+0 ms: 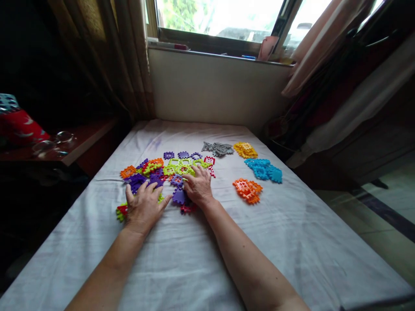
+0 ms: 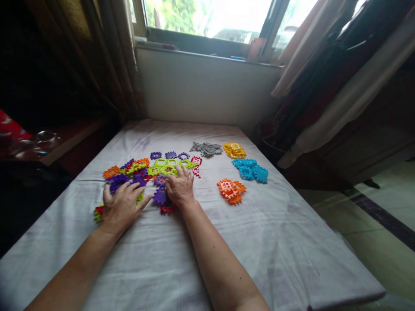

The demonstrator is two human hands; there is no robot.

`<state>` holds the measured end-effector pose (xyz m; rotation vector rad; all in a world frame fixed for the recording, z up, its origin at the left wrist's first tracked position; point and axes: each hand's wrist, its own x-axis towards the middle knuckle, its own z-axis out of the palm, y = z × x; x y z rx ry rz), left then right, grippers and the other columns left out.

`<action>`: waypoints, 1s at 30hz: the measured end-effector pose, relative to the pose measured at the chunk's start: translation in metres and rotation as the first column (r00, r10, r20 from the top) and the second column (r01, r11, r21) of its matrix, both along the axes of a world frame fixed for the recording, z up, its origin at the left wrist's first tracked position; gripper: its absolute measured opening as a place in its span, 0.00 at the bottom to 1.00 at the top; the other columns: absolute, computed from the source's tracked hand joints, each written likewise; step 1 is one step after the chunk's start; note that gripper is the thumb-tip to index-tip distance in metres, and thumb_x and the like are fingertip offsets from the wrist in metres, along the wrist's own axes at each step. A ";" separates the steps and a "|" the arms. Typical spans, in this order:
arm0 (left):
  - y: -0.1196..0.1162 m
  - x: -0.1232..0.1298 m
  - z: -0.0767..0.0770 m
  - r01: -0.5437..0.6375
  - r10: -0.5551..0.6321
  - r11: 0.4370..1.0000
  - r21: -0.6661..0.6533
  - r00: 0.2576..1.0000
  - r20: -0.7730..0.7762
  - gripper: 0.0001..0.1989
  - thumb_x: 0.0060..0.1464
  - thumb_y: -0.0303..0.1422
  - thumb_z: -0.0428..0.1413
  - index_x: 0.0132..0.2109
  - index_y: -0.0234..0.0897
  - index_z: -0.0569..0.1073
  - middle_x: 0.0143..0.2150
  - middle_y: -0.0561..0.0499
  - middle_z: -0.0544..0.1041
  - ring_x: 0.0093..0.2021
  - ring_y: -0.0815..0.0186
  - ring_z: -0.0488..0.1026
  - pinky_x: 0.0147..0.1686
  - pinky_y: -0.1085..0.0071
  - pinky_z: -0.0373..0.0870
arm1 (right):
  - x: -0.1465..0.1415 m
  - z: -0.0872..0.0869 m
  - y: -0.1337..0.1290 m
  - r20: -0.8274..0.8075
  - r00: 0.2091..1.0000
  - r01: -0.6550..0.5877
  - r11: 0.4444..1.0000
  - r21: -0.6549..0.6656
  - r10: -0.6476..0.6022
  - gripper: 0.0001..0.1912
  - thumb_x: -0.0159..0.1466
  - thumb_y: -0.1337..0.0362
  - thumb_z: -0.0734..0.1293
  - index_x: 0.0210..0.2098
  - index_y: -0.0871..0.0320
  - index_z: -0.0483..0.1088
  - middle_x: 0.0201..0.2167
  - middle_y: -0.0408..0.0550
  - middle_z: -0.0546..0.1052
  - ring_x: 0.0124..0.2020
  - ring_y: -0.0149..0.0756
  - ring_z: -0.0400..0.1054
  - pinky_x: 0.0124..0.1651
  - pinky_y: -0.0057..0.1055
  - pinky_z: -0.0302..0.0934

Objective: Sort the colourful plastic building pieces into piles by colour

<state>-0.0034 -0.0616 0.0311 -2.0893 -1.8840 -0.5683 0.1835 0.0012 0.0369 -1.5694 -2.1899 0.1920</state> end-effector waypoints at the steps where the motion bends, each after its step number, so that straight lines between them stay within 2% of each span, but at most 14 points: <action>1: 0.000 -0.001 -0.001 -0.007 0.007 1.000 0.010 1.000 0.012 0.19 0.60 0.48 0.52 0.46 0.44 0.80 0.56 0.41 0.78 0.60 0.44 0.69 0.65 0.31 0.37 | -0.004 0.004 0.002 0.037 0.997 -0.062 0.998 -0.001 0.062 0.17 0.69 0.53 0.62 0.54 0.40 0.74 0.68 0.44 0.62 0.71 0.47 0.47 0.70 0.53 0.37; 3: 0.000 0.000 -0.003 -0.009 0.008 1.000 0.016 0.999 0.043 0.17 0.61 0.46 0.52 0.46 0.43 0.80 0.56 0.41 0.78 0.60 0.45 0.69 0.66 0.33 0.38 | -0.009 0.011 0.005 0.103 0.980 -0.168 0.986 -0.015 0.168 0.17 0.69 0.51 0.62 0.54 0.40 0.74 0.68 0.43 0.63 0.71 0.48 0.46 0.70 0.55 0.35; 5: 0.002 0.000 -0.005 0.010 -0.011 1.000 0.012 0.997 0.076 0.17 0.61 0.44 0.52 0.48 0.44 0.79 0.57 0.43 0.78 0.61 0.46 0.69 0.66 0.34 0.39 | -0.011 0.016 0.008 0.144 0.969 -0.198 0.980 -0.029 0.200 0.16 0.68 0.49 0.63 0.49 0.43 0.77 0.67 0.44 0.65 0.71 0.49 0.46 0.70 0.55 0.36; 8: 0.003 0.001 -0.010 0.049 -0.049 0.999 0.006 0.995 0.090 0.17 0.61 0.43 0.53 0.51 0.45 0.78 0.58 0.44 0.77 0.62 0.47 0.68 0.67 0.35 0.39 | -0.002 0.021 0.011 0.162 0.980 -0.109 0.994 -0.029 0.113 0.16 0.67 0.49 0.63 0.40 0.48 0.80 0.64 0.47 0.68 0.71 0.51 0.47 0.69 0.56 0.37; 11: 0.002 0.002 -0.014 0.072 -0.070 0.997 -0.013 0.995 0.076 0.16 0.61 0.42 0.53 0.51 0.45 0.78 0.58 0.44 0.77 0.63 0.47 0.68 0.68 0.36 0.38 | 0.010 0.023 0.015 0.164 0.986 -0.006 0.998 -0.059 0.016 0.17 0.67 0.50 0.63 0.36 0.51 0.81 0.59 0.50 0.73 0.70 0.53 0.48 0.68 0.58 0.37; 14: 0.002 0.003 -0.014 0.085 -0.085 0.996 0.003 0.993 0.080 0.17 0.61 0.42 0.53 0.53 0.45 0.77 0.58 0.44 0.77 0.62 0.48 0.68 0.68 0.37 0.39 | 0.010 0.024 0.018 0.130 0.991 0.002 0.999 -0.046 0.004 0.15 0.68 0.53 0.63 0.38 0.52 0.80 0.58 0.50 0.74 0.69 0.51 0.51 0.69 0.56 0.38; 18: 0.001 0.002 -0.009 0.130 -0.137 0.989 0.069 0.984 0.113 0.16 0.62 0.38 0.50 0.54 0.45 0.76 0.56 0.46 0.79 0.60 0.52 0.71 0.68 0.39 0.42 | -0.005 0.019 0.017 0.123 0.966 -0.230 0.973 -0.010 0.229 0.16 0.68 0.53 0.64 0.52 0.45 0.75 0.64 0.47 0.68 0.69 0.47 0.50 0.70 0.53 0.38; 20: 0.001 0.000 -0.007 0.134 -0.145 0.987 0.092 0.981 0.126 0.15 0.63 0.37 0.49 0.52 0.45 0.77 0.54 0.47 0.80 0.59 0.53 0.72 0.68 0.40 0.43 | -0.010 0.016 0.016 0.143 0.950 -0.277 0.961 -0.025 0.278 0.16 0.69 0.52 0.63 0.52 0.44 0.75 0.64 0.46 0.68 0.70 0.46 0.50 0.70 0.54 0.39; 23: 0.001 -0.003 -0.006 0.110 -0.124 0.989 0.097 0.981 0.150 0.14 0.63 0.37 0.50 0.50 0.44 0.77 0.53 0.47 0.80 0.58 0.53 0.73 0.68 0.40 0.43 | -0.007 0.016 0.018 0.161 0.970 -0.181 0.983 -0.035 0.185 0.16 0.69 0.52 0.61 0.42 0.49 0.79 0.62 0.47 0.70 0.69 0.47 0.52 0.69 0.53 0.40; 25: 0.001 -0.004 -0.006 0.092 -0.106 0.992 0.091 0.980 0.165 0.14 0.62 0.36 0.50 0.50 0.45 0.77 0.53 0.47 0.80 0.57 0.54 0.73 0.68 0.41 0.43 | -0.004 0.017 0.020 0.163 0.980 -0.106 0.994 -0.040 0.111 0.16 0.69 0.53 0.62 0.40 0.51 0.80 0.61 0.49 0.72 0.69 0.48 0.52 0.69 0.52 0.40; 30: 0.002 -0.006 -0.007 0.087 -0.105 0.990 0.115 0.981 0.163 0.14 0.63 0.37 0.50 0.50 0.45 0.77 0.53 0.48 0.81 0.56 0.54 0.74 0.68 0.41 0.43 | -0.011 0.018 0.017 0.154 0.975 -0.154 0.987 -0.056 0.161 0.12 0.64 0.54 0.67 0.42 0.49 0.79 0.63 0.48 0.70 0.70 0.50 0.51 0.69 0.54 0.41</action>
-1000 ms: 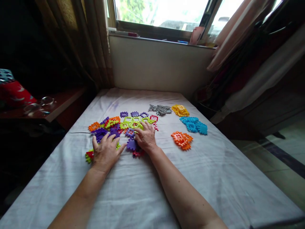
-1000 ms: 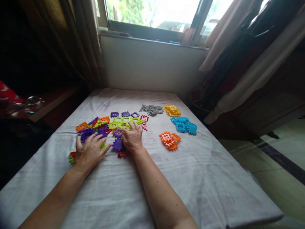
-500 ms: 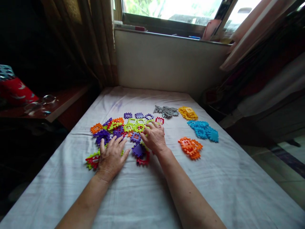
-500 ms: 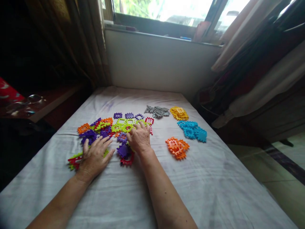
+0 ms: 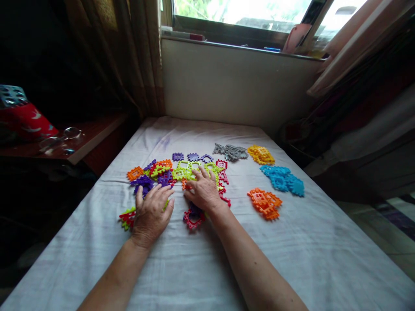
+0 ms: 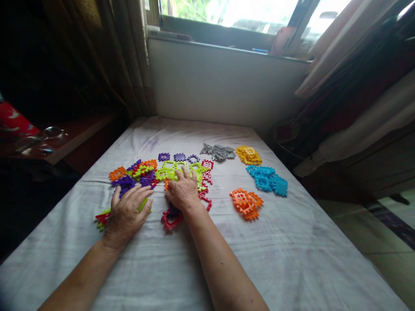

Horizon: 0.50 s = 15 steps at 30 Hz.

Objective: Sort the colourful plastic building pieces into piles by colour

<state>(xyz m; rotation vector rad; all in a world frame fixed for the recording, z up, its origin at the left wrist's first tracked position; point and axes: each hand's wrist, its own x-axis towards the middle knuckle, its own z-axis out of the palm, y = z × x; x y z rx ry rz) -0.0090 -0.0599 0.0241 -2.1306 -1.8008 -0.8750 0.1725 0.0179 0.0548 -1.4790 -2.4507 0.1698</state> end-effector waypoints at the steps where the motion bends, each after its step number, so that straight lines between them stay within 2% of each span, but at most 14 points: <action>1: 0.000 0.000 0.000 0.002 -0.002 1.000 0.009 1.000 -0.002 0.14 0.63 0.37 0.50 0.50 0.45 0.77 0.53 0.48 0.81 0.56 0.54 0.74 0.68 0.41 0.43 | -0.003 0.000 -0.002 0.004 1.000 -0.004 1.000 -0.006 0.004 0.10 0.65 0.55 0.67 0.41 0.49 0.80 0.62 0.47 0.71 0.70 0.49 0.51 0.69 0.54 0.41; 6: 0.000 -0.003 0.007 0.004 -0.004 1.000 0.011 1.000 0.016 0.14 0.63 0.37 0.50 0.49 0.45 0.77 0.51 0.48 0.81 0.56 0.53 0.74 0.68 0.41 0.44 | -0.009 0.006 -0.005 -0.064 0.997 -0.047 0.999 -0.013 0.046 0.09 0.66 0.58 0.67 0.40 0.50 0.79 0.62 0.46 0.71 0.67 0.46 0.56 0.68 0.51 0.45; 8: 0.000 -0.005 0.009 -0.005 0.005 1.000 0.012 1.000 0.030 0.14 0.62 0.37 0.50 0.49 0.45 0.78 0.51 0.48 0.82 0.56 0.54 0.75 0.68 0.42 0.45 | 0.001 0.016 -0.001 -0.114 0.991 -0.074 0.997 -0.035 0.070 0.08 0.65 0.59 0.67 0.40 0.50 0.79 0.60 0.46 0.73 0.63 0.43 0.62 0.65 0.45 0.52; 10: 0.000 -0.007 0.010 -0.010 0.009 1.000 0.018 0.999 0.035 0.14 0.62 0.37 0.49 0.49 0.45 0.78 0.50 0.48 0.82 0.55 0.54 0.75 0.68 0.43 0.46 | 0.022 0.030 0.003 -0.123 0.992 -0.046 0.994 -0.096 0.034 0.08 0.65 0.59 0.68 0.40 0.51 0.79 0.53 0.47 0.78 0.54 0.39 0.69 0.57 0.36 0.60; 11: 0.001 -0.007 0.010 -0.012 0.011 1.000 0.021 0.999 0.036 0.14 0.62 0.37 0.49 0.48 0.45 0.78 0.50 0.48 0.82 0.55 0.54 0.75 0.68 0.43 0.46 | 0.036 0.037 0.006 -0.101 0.995 -0.004 0.991 -0.137 -0.010 0.08 0.64 0.60 0.68 0.40 0.51 0.80 0.48 0.46 0.80 0.50 0.37 0.72 0.52 0.32 0.62; 13: 0.001 -0.009 0.009 -0.014 0.013 1.000 0.025 0.999 0.036 0.14 0.62 0.38 0.49 0.48 0.44 0.78 0.50 0.47 0.82 0.54 0.54 0.76 0.67 0.43 0.47 | 0.070 0.049 0.009 0.008 0.983 0.183 0.961 -0.209 -0.185 0.08 0.62 0.59 0.69 0.39 0.50 0.80 0.41 0.46 0.82 0.43 0.37 0.74 0.45 0.29 0.63; 15: 0.002 -0.011 0.007 -0.017 0.016 0.999 0.035 0.999 0.036 0.15 0.62 0.38 0.49 0.48 0.44 0.78 0.50 0.47 0.82 0.54 0.53 0.76 0.67 0.43 0.47 | 0.107 0.055 0.010 0.124 0.925 0.380 0.890 -0.251 -0.360 0.08 0.60 0.59 0.70 0.38 0.50 0.81 0.38 0.47 0.82 0.41 0.38 0.75 0.41 0.29 0.62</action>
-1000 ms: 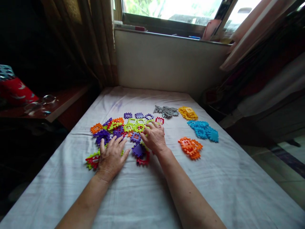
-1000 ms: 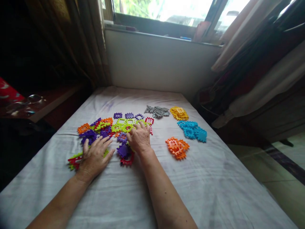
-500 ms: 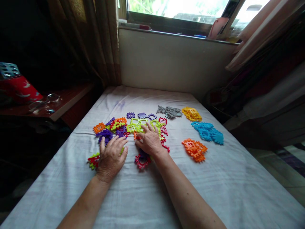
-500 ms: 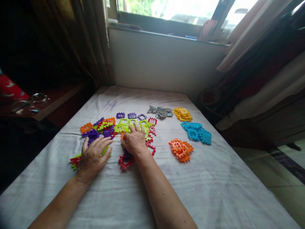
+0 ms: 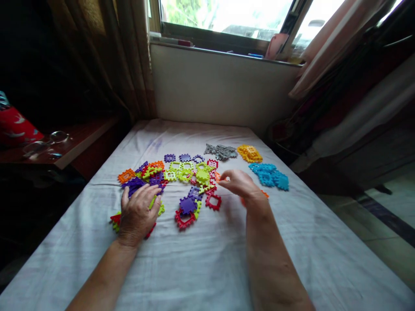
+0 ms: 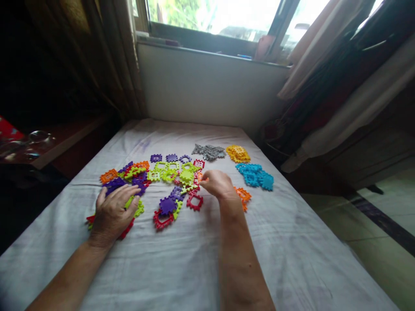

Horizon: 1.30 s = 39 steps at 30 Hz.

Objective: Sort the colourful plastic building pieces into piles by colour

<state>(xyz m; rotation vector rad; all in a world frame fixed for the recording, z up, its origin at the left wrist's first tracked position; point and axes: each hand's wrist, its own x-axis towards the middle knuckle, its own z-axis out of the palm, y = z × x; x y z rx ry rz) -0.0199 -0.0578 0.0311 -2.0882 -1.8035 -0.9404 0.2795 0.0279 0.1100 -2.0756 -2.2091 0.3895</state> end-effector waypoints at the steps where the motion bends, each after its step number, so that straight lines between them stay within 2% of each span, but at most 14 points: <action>1: 0.000 -0.001 -0.001 -0.002 0.002 1.000 0.008 1.000 0.000 0.15 0.62 0.38 0.49 0.48 0.44 0.77 0.50 0.47 0.82 0.54 0.53 0.76 0.67 0.43 0.47 | 0.017 0.001 0.000 0.037 0.996 0.077 0.997 -0.029 -0.076 0.09 0.60 0.60 0.70 0.37 0.51 0.82 0.37 0.48 0.83 0.40 0.39 0.75 0.39 0.29 0.62; 3: 0.001 -0.002 -0.002 -0.009 0.009 1.000 0.024 1.000 -0.002 0.15 0.62 0.38 0.48 0.47 0.44 0.77 0.49 0.48 0.82 0.53 0.53 0.76 0.67 0.44 0.48 | 0.045 0.000 0.000 0.073 0.980 0.190 0.979 -0.079 -0.184 0.09 0.59 0.62 0.69 0.37 0.53 0.82 0.35 0.49 0.83 0.37 0.39 0.75 0.36 0.29 0.60; 6: 0.002 -0.002 -0.001 -0.022 0.023 0.999 0.040 1.000 -0.002 0.14 0.62 0.38 0.48 0.46 0.44 0.77 0.49 0.47 0.82 0.52 0.53 0.77 0.67 0.46 0.48 | 0.067 -0.005 0.001 0.062 0.964 0.264 0.957 -0.120 -0.258 0.09 0.59 0.62 0.69 0.36 0.55 0.82 0.32 0.48 0.82 0.34 0.37 0.75 0.33 0.28 0.60; 10: 0.001 -0.004 0.002 -0.041 0.042 0.998 0.046 0.999 -0.015 0.14 0.62 0.38 0.48 0.45 0.44 0.78 0.48 0.47 0.82 0.51 0.53 0.77 0.66 0.47 0.50 | 0.073 -0.012 0.005 0.014 0.960 0.277 0.950 -0.147 -0.278 0.08 0.57 0.63 0.70 0.35 0.55 0.82 0.31 0.48 0.82 0.34 0.38 0.75 0.35 0.29 0.61; 13: -0.001 -0.009 0.005 -0.071 0.072 0.997 0.041 0.997 -0.024 0.14 0.62 0.38 0.48 0.45 0.43 0.77 0.48 0.46 0.82 0.52 0.52 0.77 0.66 0.47 0.51 | 0.074 -0.014 0.009 -0.050 0.964 0.253 0.960 -0.116 -0.260 0.09 0.56 0.62 0.71 0.36 0.55 0.82 0.32 0.49 0.82 0.34 0.38 0.75 0.37 0.29 0.62; 17: 0.007 -0.018 0.011 -0.149 0.149 0.989 -0.012 0.989 -0.018 0.14 0.62 0.39 0.48 0.47 0.44 0.77 0.51 0.46 0.81 0.54 0.52 0.76 0.66 0.45 0.50 | 0.067 -0.008 0.009 -0.107 0.970 0.213 0.976 -0.052 -0.218 0.12 0.59 0.60 0.69 0.40 0.54 0.82 0.36 0.50 0.82 0.37 0.38 0.76 0.39 0.28 0.63; 21: 0.042 -0.030 0.021 -0.213 0.200 0.953 -0.217 0.976 -0.082 0.23 0.61 0.44 0.48 0.58 0.43 0.73 0.62 0.43 0.73 0.64 0.50 0.67 0.67 0.46 0.50 | 0.050 0.006 0.003 -0.132 0.983 0.122 0.990 -0.065 -0.129 0.15 0.64 0.59 0.65 0.44 0.55 0.80 0.40 0.51 0.83 0.40 0.39 0.76 0.40 0.27 0.63; 24: 0.071 -0.032 0.027 -0.281 0.232 0.843 -0.458 0.959 -0.162 0.32 0.60 0.48 0.47 0.67 0.39 0.64 0.70 0.40 0.63 0.69 0.48 0.58 0.66 0.44 0.51 | 0.042 0.013 -0.001 -0.171 0.983 0.055 0.992 -0.116 -0.074 0.16 0.66 0.58 0.63 0.45 0.56 0.80 0.41 0.52 0.83 0.41 0.39 0.76 0.40 0.27 0.63; 26: 0.079 -0.027 0.028 -0.278 0.206 0.780 -0.561 0.960 -0.191 0.33 0.60 0.50 0.47 0.68 0.40 0.63 0.72 0.41 0.60 0.70 0.47 0.56 0.66 0.42 0.50 | 0.042 0.013 -0.002 -0.182 0.981 0.037 0.992 -0.124 -0.059 0.16 0.66 0.57 0.63 0.45 0.56 0.79 0.41 0.51 0.83 0.42 0.40 0.76 0.41 0.28 0.64; 27: 0.079 -0.023 0.027 -0.252 0.171 0.769 -0.587 0.967 -0.191 0.33 0.60 0.50 0.46 0.68 0.41 0.63 0.72 0.42 0.60 0.70 0.48 0.56 0.66 0.42 0.49 | 0.044 0.012 -0.001 -0.182 0.982 0.036 0.993 -0.114 -0.057 0.16 0.66 0.57 0.64 0.46 0.56 0.79 0.42 0.51 0.83 0.43 0.40 0.76 0.42 0.28 0.64; 31: 0.059 -0.003 0.024 -0.052 -0.011 0.832 -0.553 0.994 -0.111 0.27 0.60 0.51 0.47 0.60 0.46 0.72 0.66 0.46 0.70 0.66 0.52 0.64 0.66 0.48 0.53 | 0.052 0.006 0.002 -0.207 0.978 0.032 0.999 -0.028 -0.037 0.16 0.64 0.55 0.66 0.46 0.54 0.79 0.43 0.51 0.82 0.46 0.40 0.75 0.46 0.28 0.65; 34: 0.053 0.002 0.029 0.088 -0.101 0.852 -0.517 0.995 0.003 0.23 0.61 0.50 0.47 0.50 0.46 0.79 0.55 0.49 0.80 0.57 0.56 0.73 0.58 0.59 0.65 | 0.054 0.001 0.002 -0.231 0.972 0.030 1.000 -0.005 -0.031 0.17 0.63 0.52 0.67 0.46 0.53 0.79 0.45 0.51 0.82 0.47 0.40 0.75 0.48 0.28 0.65; 36: 0.063 -0.004 0.035 0.056 -0.049 0.863 -0.502 0.998 0.029 0.22 0.61 0.48 0.46 0.47 0.45 0.80 0.50 0.49 0.82 0.51 0.58 0.77 0.51 0.64 0.69 | 0.053 0.001 0.001 -0.241 0.970 0.035 0.999 -0.005 -0.036 0.17 0.64 0.52 0.67 0.47 0.53 0.79 0.45 0.51 0.82 0.47 0.40 0.75 0.48 0.29 0.65; 39: 0.090 -0.024 0.041 -0.155 0.118 0.875 -0.459 0.987 -0.109 0.19 0.60 0.42 0.48 0.49 0.44 0.79 0.53 0.47 0.80 0.52 0.55 0.75 0.53 0.62 0.68 | 0.052 0.005 -0.002 -0.237 0.970 0.045 0.999 -0.011 -0.046 0.17 0.65 0.54 0.66 0.48 0.54 0.78 0.47 0.52 0.81 0.47 0.41 0.75 0.48 0.31 0.66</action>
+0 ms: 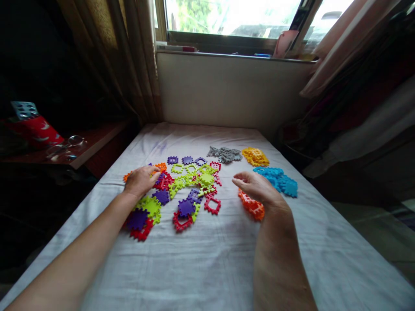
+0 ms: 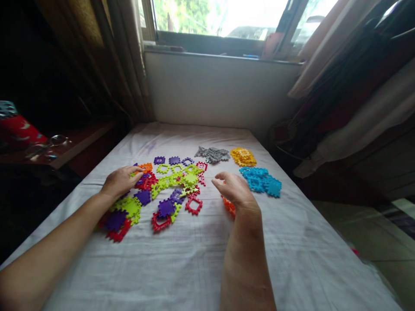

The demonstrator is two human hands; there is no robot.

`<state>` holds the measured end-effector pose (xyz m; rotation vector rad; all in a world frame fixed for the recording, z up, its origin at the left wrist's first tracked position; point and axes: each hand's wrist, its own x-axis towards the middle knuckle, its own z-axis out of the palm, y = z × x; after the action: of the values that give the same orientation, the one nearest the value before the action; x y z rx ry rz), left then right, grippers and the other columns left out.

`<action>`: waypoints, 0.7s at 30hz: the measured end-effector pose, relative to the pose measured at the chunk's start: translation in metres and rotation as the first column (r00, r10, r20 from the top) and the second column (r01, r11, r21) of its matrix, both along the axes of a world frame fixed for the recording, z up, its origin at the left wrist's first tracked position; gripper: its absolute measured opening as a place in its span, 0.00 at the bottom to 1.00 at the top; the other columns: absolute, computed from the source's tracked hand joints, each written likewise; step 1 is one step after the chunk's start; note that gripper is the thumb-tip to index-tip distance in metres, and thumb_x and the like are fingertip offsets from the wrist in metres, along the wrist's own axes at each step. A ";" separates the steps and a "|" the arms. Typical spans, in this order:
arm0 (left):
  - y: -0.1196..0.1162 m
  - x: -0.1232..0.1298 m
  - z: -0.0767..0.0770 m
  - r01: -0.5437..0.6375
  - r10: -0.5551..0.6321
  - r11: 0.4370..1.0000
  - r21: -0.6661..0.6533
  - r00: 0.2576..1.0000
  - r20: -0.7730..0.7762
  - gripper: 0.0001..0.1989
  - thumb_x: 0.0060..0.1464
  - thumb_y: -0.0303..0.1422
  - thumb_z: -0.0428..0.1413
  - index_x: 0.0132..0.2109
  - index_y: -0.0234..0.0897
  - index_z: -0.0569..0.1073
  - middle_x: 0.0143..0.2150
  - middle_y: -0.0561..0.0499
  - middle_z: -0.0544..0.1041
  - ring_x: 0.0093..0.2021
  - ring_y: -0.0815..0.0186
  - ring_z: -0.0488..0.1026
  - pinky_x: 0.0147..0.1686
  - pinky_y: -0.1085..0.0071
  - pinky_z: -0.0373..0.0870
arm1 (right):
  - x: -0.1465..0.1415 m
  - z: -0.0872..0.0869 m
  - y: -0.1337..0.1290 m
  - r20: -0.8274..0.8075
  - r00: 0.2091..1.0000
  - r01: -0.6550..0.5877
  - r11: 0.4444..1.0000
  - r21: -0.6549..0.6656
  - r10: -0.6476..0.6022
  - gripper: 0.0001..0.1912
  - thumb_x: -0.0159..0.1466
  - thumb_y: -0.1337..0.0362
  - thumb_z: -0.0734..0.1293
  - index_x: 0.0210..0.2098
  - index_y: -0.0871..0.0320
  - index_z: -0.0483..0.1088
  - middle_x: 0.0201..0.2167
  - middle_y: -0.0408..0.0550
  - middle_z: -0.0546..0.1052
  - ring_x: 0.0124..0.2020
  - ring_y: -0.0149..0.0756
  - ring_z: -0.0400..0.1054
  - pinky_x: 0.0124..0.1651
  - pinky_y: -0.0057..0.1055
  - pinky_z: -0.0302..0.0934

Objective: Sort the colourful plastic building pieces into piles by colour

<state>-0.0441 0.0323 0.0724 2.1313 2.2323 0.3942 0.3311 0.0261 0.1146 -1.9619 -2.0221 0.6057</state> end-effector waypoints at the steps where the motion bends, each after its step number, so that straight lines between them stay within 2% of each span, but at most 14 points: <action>1: 0.010 -0.007 0.001 -0.040 0.040 0.999 0.003 0.997 -0.070 0.20 0.59 0.41 0.49 0.51 0.43 0.78 0.56 0.45 0.78 0.55 0.53 0.73 0.55 0.60 0.66 | 0.000 0.002 -0.001 0.003 1.000 0.005 1.000 -0.001 -0.005 0.17 0.66 0.55 0.65 0.49 0.55 0.78 0.48 0.53 0.81 0.48 0.42 0.75 0.48 0.31 0.66; 4: 0.036 -0.024 0.000 -0.070 0.053 0.995 -0.076 0.976 -0.209 0.23 0.55 0.45 0.54 0.55 0.43 0.76 0.63 0.42 0.72 0.64 0.47 0.64 0.62 0.51 0.58 | 0.001 0.006 -0.003 -0.003 1.000 0.014 1.000 -0.005 -0.014 0.17 0.66 0.58 0.64 0.49 0.56 0.78 0.49 0.53 0.80 0.49 0.43 0.75 0.49 0.33 0.66; 6: 0.048 -0.030 -0.002 -0.103 0.066 0.984 -0.146 0.969 -0.237 0.25 0.53 0.50 0.56 0.54 0.44 0.77 0.67 0.41 0.68 0.68 0.43 0.58 0.63 0.45 0.52 | 0.002 0.008 -0.003 -0.008 1.000 0.015 1.000 -0.008 -0.015 0.16 0.66 0.59 0.64 0.48 0.56 0.78 0.49 0.53 0.80 0.49 0.43 0.75 0.50 0.34 0.66; 8: 0.054 -0.031 -0.003 -0.130 0.082 0.972 -0.197 0.968 -0.235 0.25 0.52 0.52 0.57 0.52 0.44 0.78 0.68 0.41 0.66 0.69 0.40 0.55 0.63 0.43 0.51 | 0.002 0.007 -0.003 -0.012 1.000 0.014 1.000 -0.012 -0.014 0.16 0.66 0.59 0.64 0.49 0.56 0.78 0.49 0.53 0.80 0.49 0.43 0.75 0.51 0.34 0.66; 10: 0.056 -0.030 -0.001 -0.126 0.080 0.971 -0.203 0.972 -0.221 0.24 0.49 0.51 0.59 0.50 0.44 0.78 0.65 0.41 0.70 0.67 0.42 0.59 0.62 0.44 0.53 | 0.003 0.006 -0.002 -0.022 1.000 0.014 1.000 -0.009 -0.014 0.17 0.66 0.58 0.64 0.49 0.56 0.78 0.49 0.53 0.80 0.49 0.42 0.75 0.51 0.34 0.66; 12: 0.053 -0.027 0.001 -0.125 0.093 0.980 -0.158 0.976 -0.195 0.21 0.48 0.47 0.59 0.48 0.44 0.78 0.57 0.42 0.77 0.61 0.46 0.68 0.60 0.50 0.58 | 0.003 0.004 -0.002 -0.030 0.999 0.017 1.000 -0.001 -0.017 0.16 0.66 0.58 0.64 0.49 0.56 0.78 0.49 0.53 0.80 0.49 0.42 0.75 0.51 0.33 0.66; 14: 0.048 -0.025 0.004 -0.147 0.134 0.985 -0.093 0.982 -0.133 0.17 0.49 0.44 0.58 0.45 0.44 0.77 0.47 0.45 0.82 0.51 0.52 0.75 0.55 0.57 0.64 | 0.003 0.004 -0.002 -0.037 0.999 0.023 1.000 0.010 -0.023 0.16 0.65 0.58 0.65 0.48 0.55 0.78 0.49 0.53 0.81 0.49 0.43 0.75 0.50 0.34 0.67; 16: 0.042 -0.021 0.009 -0.166 0.166 0.986 -0.030 0.986 -0.021 0.13 0.51 0.43 0.56 0.41 0.44 0.77 0.40 0.48 0.82 0.43 0.56 0.78 0.47 0.64 0.68 | 0.003 0.005 -0.002 -0.046 0.999 0.027 0.999 0.017 -0.026 0.16 0.65 0.58 0.65 0.48 0.55 0.78 0.48 0.53 0.81 0.48 0.43 0.75 0.50 0.34 0.67; 19: 0.034 -0.006 0.019 -0.166 0.147 0.982 0.088 0.970 0.194 0.12 0.51 0.43 0.56 0.39 0.43 0.76 0.37 0.51 0.82 0.38 0.60 0.78 0.39 0.68 0.69 | 0.000 0.006 -0.002 -0.054 0.998 0.038 0.999 0.025 -0.037 0.15 0.66 0.58 0.65 0.47 0.55 0.78 0.47 0.53 0.81 0.48 0.43 0.76 0.50 0.36 0.67; 21: 0.027 0.012 0.027 -0.125 0.067 0.979 0.164 0.945 0.321 0.12 0.50 0.43 0.57 0.38 0.42 0.75 0.36 0.51 0.82 0.37 0.62 0.77 0.38 0.69 0.69 | -0.005 0.006 -0.001 -0.069 0.997 0.046 0.998 0.045 -0.043 0.14 0.66 0.59 0.65 0.47 0.55 0.78 0.47 0.53 0.81 0.48 0.43 0.76 0.52 0.37 0.67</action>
<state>-0.0322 0.0597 0.0994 1.8730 2.1911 0.9058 0.3258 0.0248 0.1207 -1.9278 -1.9291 0.6015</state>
